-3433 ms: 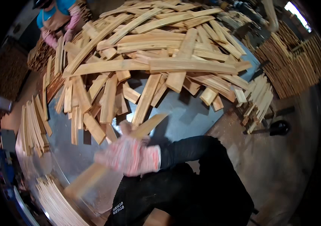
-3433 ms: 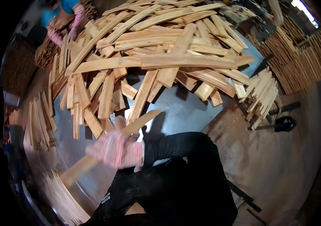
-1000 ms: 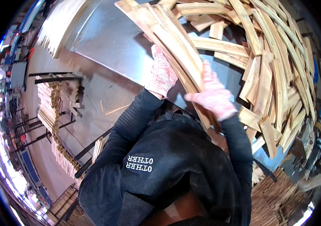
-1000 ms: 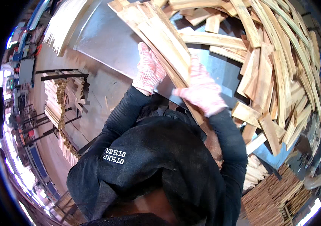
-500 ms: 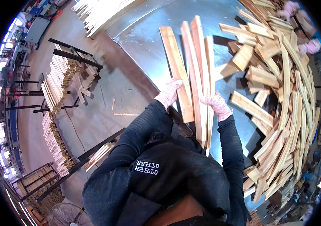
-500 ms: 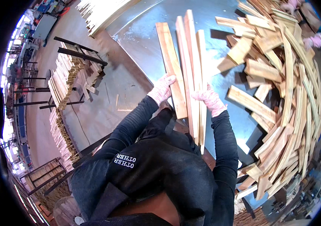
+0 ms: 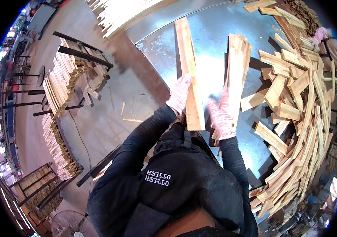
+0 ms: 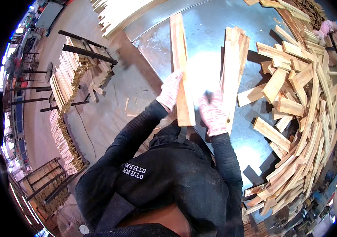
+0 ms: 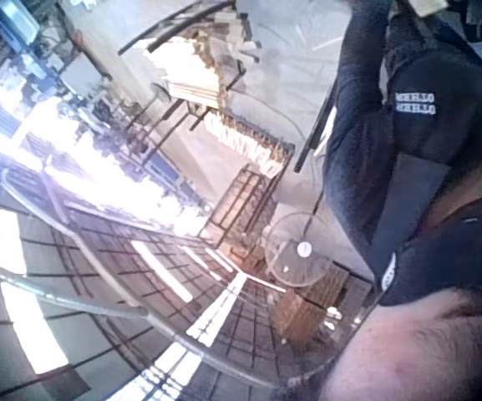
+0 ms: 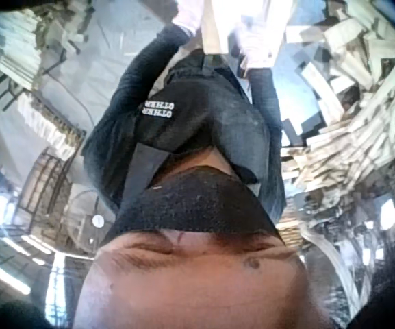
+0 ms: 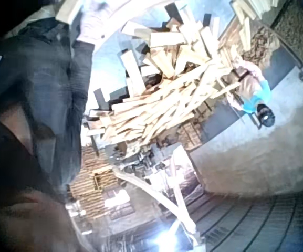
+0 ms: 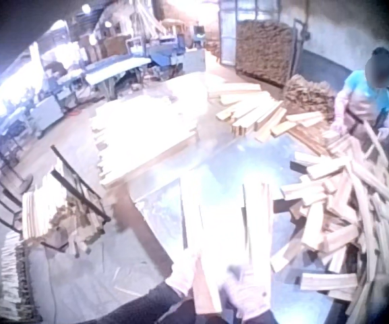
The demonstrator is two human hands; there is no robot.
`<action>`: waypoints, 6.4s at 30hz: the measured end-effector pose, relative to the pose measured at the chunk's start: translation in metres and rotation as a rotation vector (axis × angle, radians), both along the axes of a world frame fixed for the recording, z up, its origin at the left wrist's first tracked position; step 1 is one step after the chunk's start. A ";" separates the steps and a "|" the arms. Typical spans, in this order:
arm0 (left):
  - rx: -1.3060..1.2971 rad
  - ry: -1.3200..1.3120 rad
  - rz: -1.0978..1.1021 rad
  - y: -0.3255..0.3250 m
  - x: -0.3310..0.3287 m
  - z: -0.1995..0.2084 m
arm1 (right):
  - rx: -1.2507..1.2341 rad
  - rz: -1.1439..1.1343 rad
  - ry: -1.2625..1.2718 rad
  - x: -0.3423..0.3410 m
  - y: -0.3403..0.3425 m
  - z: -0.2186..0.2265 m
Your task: The person repeatedly picks up wooden planks from a large pile on a metal table and stacks them neatly on a nearby rack. The person handles the planks one by one or in small groups, aligning them before placing them on the rack.
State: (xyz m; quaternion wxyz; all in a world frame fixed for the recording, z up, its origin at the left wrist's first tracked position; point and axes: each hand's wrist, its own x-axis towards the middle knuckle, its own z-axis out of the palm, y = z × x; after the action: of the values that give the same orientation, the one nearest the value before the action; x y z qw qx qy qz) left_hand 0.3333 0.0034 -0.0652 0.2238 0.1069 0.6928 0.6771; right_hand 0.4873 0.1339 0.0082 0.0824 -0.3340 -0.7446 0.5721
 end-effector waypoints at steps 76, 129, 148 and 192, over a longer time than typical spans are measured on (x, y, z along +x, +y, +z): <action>-0.414 -0.158 -0.566 0.072 0.027 0.000 | -0.126 0.103 -0.113 0.076 0.022 -0.035; -0.454 0.166 -0.232 -0.006 -0.083 0.101 | -0.420 -0.240 -0.071 0.082 0.010 -0.102; -0.986 1.126 -0.018 -0.076 -0.327 0.041 | 0.473 0.108 -0.362 -0.164 -0.068 -0.041; 0.070 -0.471 0.583 -0.218 -0.390 0.017 | -0.558 -0.386 0.074 -0.167 -0.067 -0.064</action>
State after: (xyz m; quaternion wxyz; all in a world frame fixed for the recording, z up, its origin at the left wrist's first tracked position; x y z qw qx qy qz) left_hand -0.0567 -0.2144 -0.0486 0.1711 -0.2458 0.6001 0.7417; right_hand 0.3204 0.0665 -0.0559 0.1215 -0.4572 -0.4790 0.7394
